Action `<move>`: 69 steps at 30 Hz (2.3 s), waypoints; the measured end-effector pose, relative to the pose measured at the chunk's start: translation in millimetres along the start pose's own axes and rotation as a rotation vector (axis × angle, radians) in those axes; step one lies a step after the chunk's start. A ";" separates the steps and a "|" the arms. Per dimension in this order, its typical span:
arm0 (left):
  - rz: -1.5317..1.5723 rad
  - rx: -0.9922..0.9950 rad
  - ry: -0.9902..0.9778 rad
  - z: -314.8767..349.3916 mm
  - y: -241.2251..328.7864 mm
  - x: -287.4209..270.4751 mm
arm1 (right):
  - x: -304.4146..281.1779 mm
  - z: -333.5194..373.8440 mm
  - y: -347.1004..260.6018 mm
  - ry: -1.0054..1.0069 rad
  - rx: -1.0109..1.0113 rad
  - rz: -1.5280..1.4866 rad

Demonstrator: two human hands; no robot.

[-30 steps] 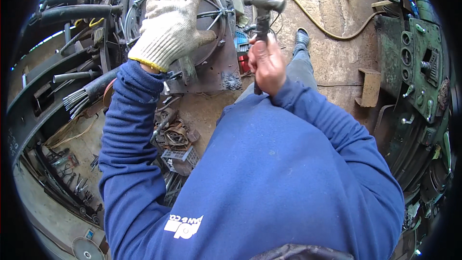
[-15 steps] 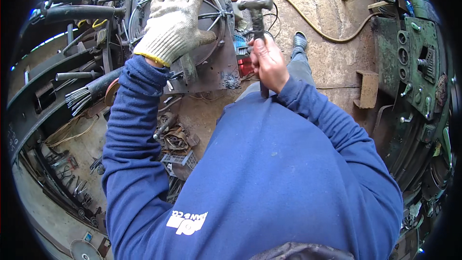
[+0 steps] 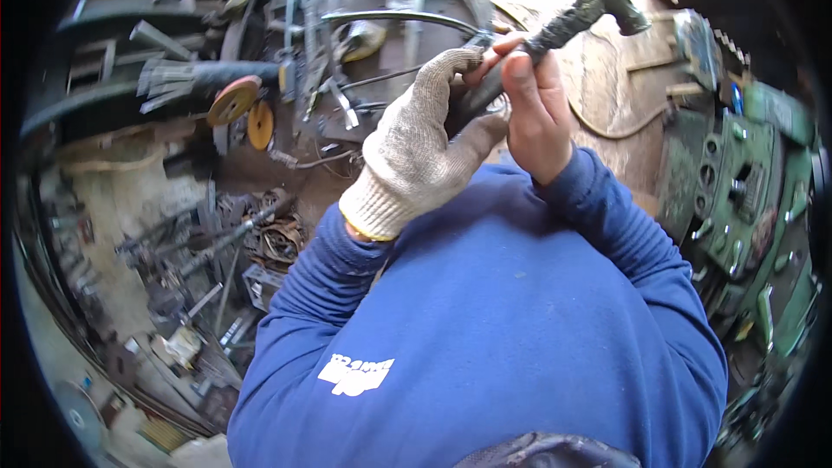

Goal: The person grinds a metal structure using an angle grinder, then manipulates metal components with pliers and a hammer to assemble a circular frame on a workbench.

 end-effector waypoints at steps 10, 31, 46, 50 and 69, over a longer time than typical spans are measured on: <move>-0.521 -0.177 0.564 42.9 -58.9 -159.6 | 66.0 -13.8 4.1 -0.481 0.100 0.568; -1.083 -0.467 0.483 -83.7 -187.7 -198.1 | -26.3 30.7 38.4 -0.561 0.424 0.876; -0.820 -0.553 0.271 -49.5 -192.6 -148.9 | -26.9 28.9 40.7 -0.583 0.405 0.873; -0.741 -0.472 0.222 -54.8 -178.2 -155.6 | -34.8 30.9 40.2 -0.558 0.387 0.859; 0.406 -0.120 0.448 31.2 16.6 -117.3 | -20.6 35.1 26.3 -0.545 0.584 0.484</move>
Point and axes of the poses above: each hand's wrist, its own z-axis away from the middle knuckle, its own x-axis out of the palm, y = z × x, the point moved 8 cm from there along -z, towards the middle knuckle, and after that the axes turned 6 degrees about -x, right-handed, at the moved point
